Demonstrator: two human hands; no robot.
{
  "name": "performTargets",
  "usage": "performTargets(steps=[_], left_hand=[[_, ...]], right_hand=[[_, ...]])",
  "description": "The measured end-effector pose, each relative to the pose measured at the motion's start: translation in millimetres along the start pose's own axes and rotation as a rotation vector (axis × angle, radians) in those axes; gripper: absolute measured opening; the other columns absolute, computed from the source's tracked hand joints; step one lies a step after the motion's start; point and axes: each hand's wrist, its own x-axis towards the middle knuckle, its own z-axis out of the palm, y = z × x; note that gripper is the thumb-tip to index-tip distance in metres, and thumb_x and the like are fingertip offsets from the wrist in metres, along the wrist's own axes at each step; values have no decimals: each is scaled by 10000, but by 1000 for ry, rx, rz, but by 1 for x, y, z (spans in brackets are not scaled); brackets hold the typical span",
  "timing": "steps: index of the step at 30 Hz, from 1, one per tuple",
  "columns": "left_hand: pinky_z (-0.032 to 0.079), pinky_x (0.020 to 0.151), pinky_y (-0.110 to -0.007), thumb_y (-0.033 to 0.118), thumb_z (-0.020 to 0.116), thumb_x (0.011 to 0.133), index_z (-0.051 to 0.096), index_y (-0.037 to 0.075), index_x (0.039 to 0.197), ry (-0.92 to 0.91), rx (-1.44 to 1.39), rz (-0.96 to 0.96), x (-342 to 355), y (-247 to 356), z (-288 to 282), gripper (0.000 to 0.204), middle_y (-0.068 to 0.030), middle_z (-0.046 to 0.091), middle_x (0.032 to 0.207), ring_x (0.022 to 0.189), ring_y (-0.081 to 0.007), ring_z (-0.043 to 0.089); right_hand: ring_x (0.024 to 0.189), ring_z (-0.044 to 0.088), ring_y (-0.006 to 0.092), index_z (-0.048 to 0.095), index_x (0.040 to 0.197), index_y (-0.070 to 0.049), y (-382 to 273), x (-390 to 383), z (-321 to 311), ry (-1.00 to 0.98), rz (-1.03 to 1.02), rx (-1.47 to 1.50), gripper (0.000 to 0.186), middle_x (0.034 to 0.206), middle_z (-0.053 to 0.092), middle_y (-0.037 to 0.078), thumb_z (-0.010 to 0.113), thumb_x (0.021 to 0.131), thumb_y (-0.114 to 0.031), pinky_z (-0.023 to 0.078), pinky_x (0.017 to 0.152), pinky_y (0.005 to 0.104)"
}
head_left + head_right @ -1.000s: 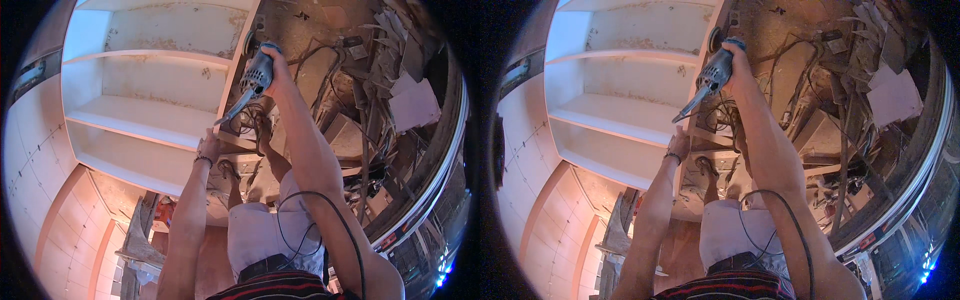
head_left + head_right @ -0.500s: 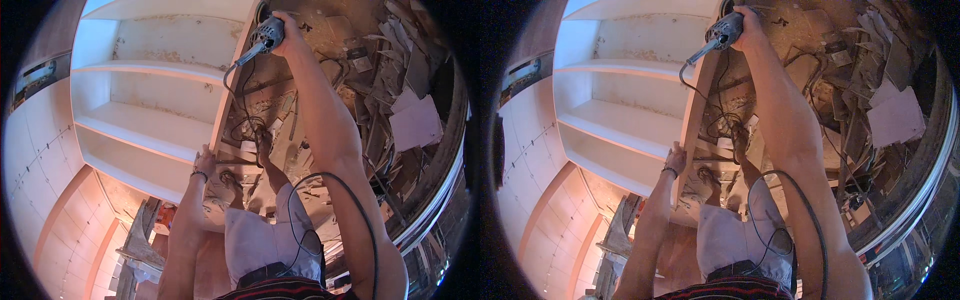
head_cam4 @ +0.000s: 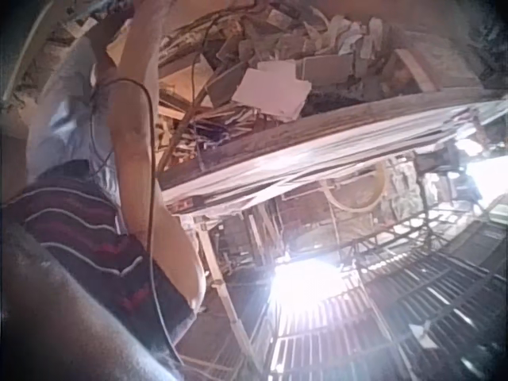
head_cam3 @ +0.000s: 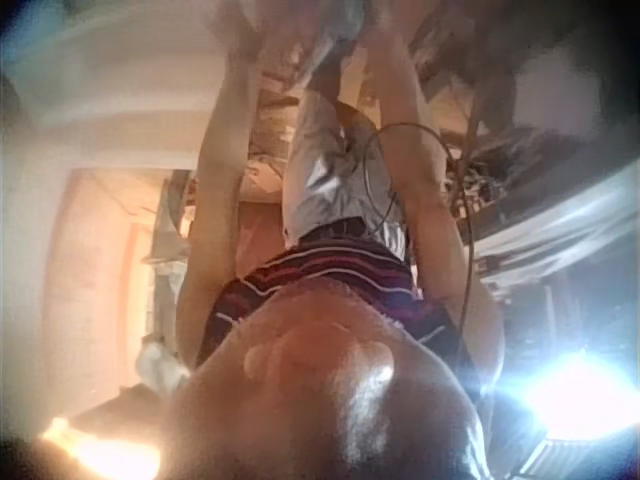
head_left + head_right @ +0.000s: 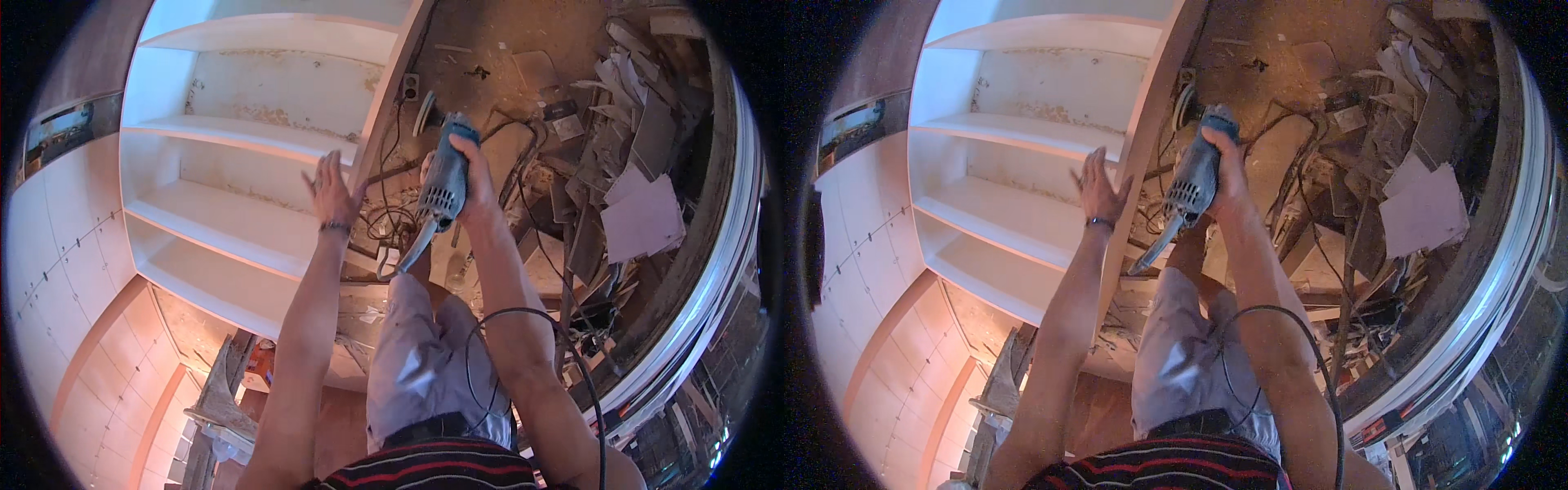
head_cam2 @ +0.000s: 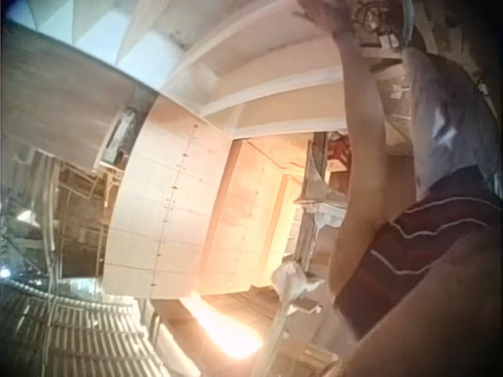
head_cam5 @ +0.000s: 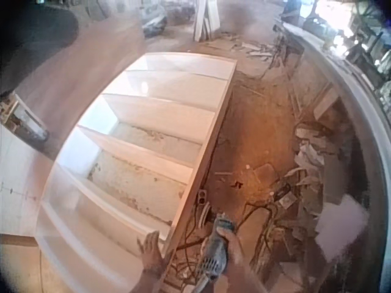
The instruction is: The person sands the edges and inner corners of a white shelving unit using a power sander. They move the sander along the vertical and horizontal panels of the shelf, occasionally using their other hand to stabilize the structure.
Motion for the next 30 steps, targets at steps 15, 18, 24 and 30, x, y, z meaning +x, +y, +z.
performTargets(steps=[15,18,24,30], left_hand=[[563,883,-563,307,572,1005,669,104,1222,-367,-42,-100,71,12,24,313,-209,746,900,876,-469,706],[573,821,-574,289,571,1011,674,121,1240,-434,-37,-140,81,21,17,302,-220,743,893,861,-477,703],[583,789,-559,291,613,995,702,140,1251,-440,-70,-195,87,23,10,311,-227,744,889,865,-453,711],[583,786,-551,303,635,985,713,150,1302,-444,-80,-213,91,18,10,361,-210,746,866,853,-444,714]], right_hand=[[683,692,282,604,959,-12,0,89,48,204,166,158,418,798,679,143,724,881,-404,616,659,414],[686,693,289,598,974,-2,-11,97,57,224,230,253,424,804,678,153,722,881,-397,617,658,420],[691,697,301,594,1006,13,-25,111,73,221,252,304,450,811,679,160,724,874,-397,622,655,435],[697,701,301,589,1039,20,-43,118,82,230,248,248,458,814,681,154,737,865,-377,629,668,445]])
